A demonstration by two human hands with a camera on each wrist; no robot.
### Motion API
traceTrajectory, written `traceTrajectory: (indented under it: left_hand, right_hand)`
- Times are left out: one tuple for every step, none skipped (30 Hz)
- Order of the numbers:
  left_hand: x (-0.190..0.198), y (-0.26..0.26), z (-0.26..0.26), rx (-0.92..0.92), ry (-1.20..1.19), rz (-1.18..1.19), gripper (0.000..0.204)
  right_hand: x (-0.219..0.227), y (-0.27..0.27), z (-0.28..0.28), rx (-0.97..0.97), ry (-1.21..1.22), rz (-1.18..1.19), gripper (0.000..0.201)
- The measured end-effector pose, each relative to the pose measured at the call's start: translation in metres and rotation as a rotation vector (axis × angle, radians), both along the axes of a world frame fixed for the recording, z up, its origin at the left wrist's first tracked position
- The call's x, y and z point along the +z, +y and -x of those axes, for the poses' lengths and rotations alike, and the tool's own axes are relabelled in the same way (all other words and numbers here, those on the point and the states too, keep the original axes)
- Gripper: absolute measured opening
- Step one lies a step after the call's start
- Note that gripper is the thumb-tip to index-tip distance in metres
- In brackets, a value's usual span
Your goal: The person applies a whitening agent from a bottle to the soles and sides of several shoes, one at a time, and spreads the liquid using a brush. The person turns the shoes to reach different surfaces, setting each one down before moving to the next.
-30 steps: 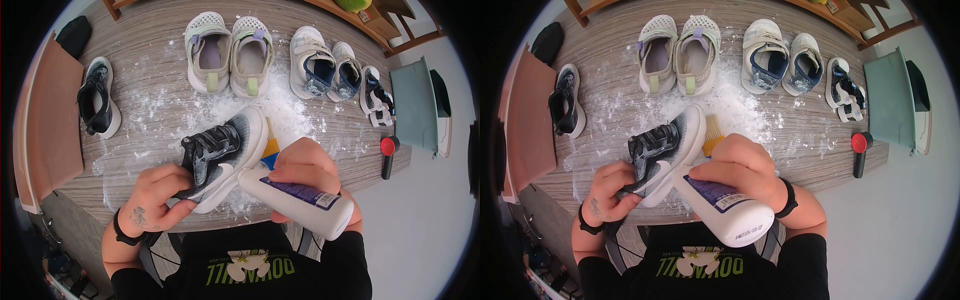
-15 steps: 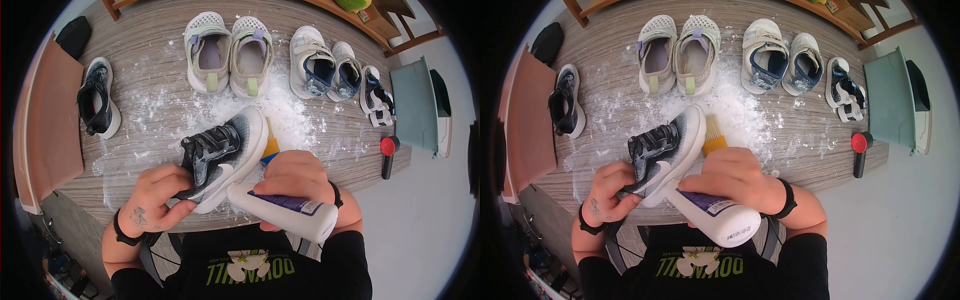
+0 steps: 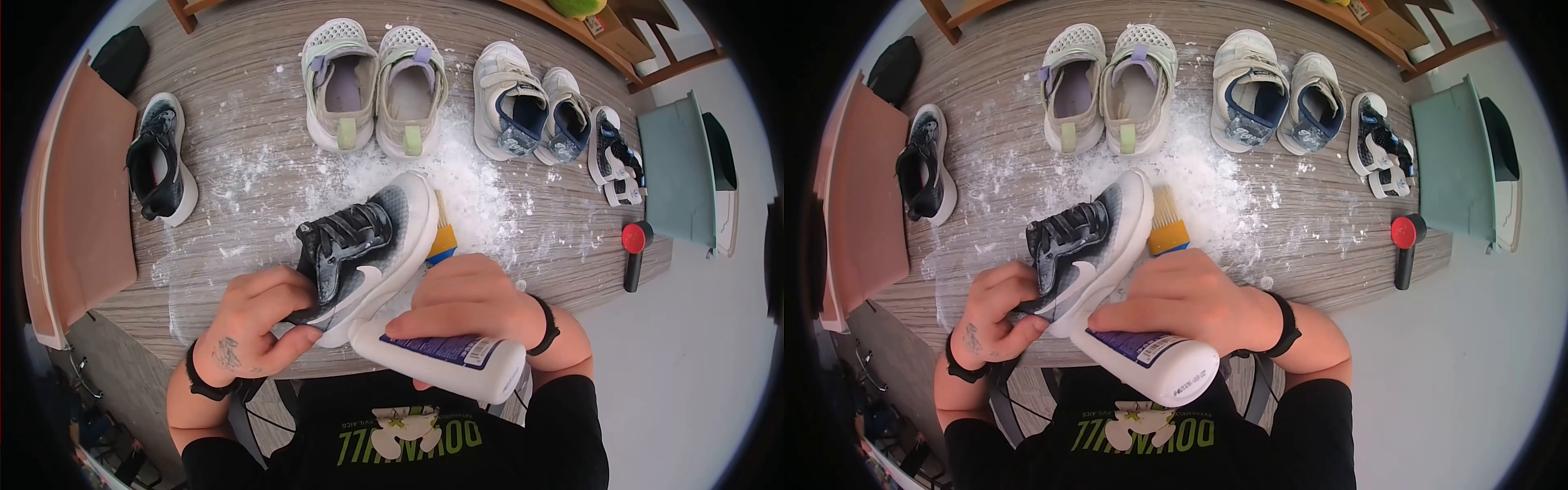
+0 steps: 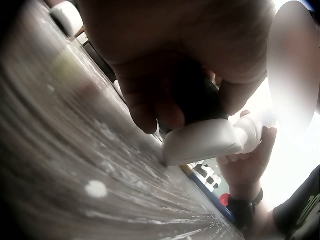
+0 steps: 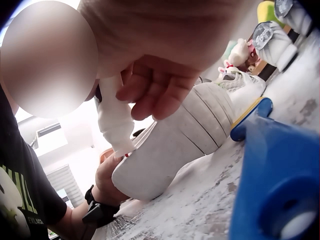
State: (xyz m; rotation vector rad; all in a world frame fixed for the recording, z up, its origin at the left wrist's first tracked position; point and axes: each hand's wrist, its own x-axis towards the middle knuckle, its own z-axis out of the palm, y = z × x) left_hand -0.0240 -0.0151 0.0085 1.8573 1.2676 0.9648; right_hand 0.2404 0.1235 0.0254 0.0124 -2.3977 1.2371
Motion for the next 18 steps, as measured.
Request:
traceTrajectory:
  left_hand:
    - [0.0, 0.0, 0.0, 0.0, 0.002, 0.0, 0.024]
    - [0.0, 0.0, 0.0, 0.0, 0.001, -0.001, 0.024]
    - [0.0, 0.0, 0.0, 0.0, 0.001, -0.003, 0.024]
    - [0.0, 0.0, 0.0, 0.0, 0.0, -0.004, 0.024]
    - [0.0, 0.0, 0.0, 0.0, 0.0, -0.003, 0.024]
    - [0.0, 0.0, 0.0, 0.0, 0.0, -0.003, 0.024]
    - [0.0, 0.0, 0.0, 0.0, 0.0, -0.001, 0.024]
    - [0.0, 0.0, 0.001, 0.001, 0.001, 0.0, 0.024]
    - [0.0, 0.0, 0.001, 0.0, 0.002, 0.0, 0.024]
    - [0.0, 0.0, 0.001, -0.001, 0.003, -0.001, 0.024]
    - [0.0, 0.0, 0.001, -0.001, 0.002, 0.001, 0.024]
    - [0.0, 0.0, 0.0, 0.0, 0.001, 0.002, 0.024]
    - [0.001, 0.0, 0.0, 0.001, 0.0, 0.004, 0.024]
    - [0.001, 0.0, 0.0, 0.0, -0.003, 0.007, 0.024]
    - [0.0, 0.0, 0.0, 0.0, -0.005, 0.009, 0.024]
    - [0.0, 0.0, 0.001, 0.0, -0.008, 0.012, 0.024]
    - [-0.001, 0.0, 0.0, -0.001, -0.014, 0.001, 0.024]
    - [-0.001, 0.001, 0.0, 0.003, -0.016, -0.007, 0.024]
  right_hand:
    - [-0.003, -0.001, 0.0, 0.006, 0.025, 0.014, 0.043]
    - [-0.006, -0.002, 0.002, 0.011, 0.05, 0.027, 0.044]
    - [-0.007, -0.003, 0.003, 0.016, 0.076, 0.04, 0.044]
    - [-0.008, -0.003, 0.003, 0.017, 0.069, 0.023, 0.044]
    - [-0.008, -0.002, 0.003, 0.018, 0.061, 0.005, 0.044]
    - [-0.008, -0.002, 0.004, 0.02, 0.054, -0.013, 0.045]
    - [-0.01, -0.003, 0.005, 0.005, 0.081, -0.007, 0.041]
    - [-0.013, -0.005, 0.006, -0.011, 0.108, -0.001, 0.039]
    - [-0.014, -0.007, 0.007, -0.027, 0.135, 0.005, 0.037]
    - [-0.013, -0.006, 0.007, -0.031, 0.121, 0.008, 0.037]
    - [-0.011, -0.004, 0.006, -0.034, 0.107, 0.01, 0.037]
    - [-0.008, -0.002, 0.005, -0.038, 0.092, 0.013, 0.036]
    - [-0.004, -0.001, 0.004, -0.073, 0.075, 0.02, 0.038]
    - [0.002, 0.0, 0.003, -0.107, 0.058, 0.028, 0.04]
    - [0.007, 0.002, 0.002, -0.142, 0.04, 0.035, 0.043]
    - [0.009, 0.003, 0.0, -0.154, 0.029, 0.03, 0.043]
    - [0.01, 0.004, -0.002, -0.165, 0.017, 0.026, 0.042]
    - [0.011, 0.004, -0.002, -0.171, 0.008, 0.025, 0.042]
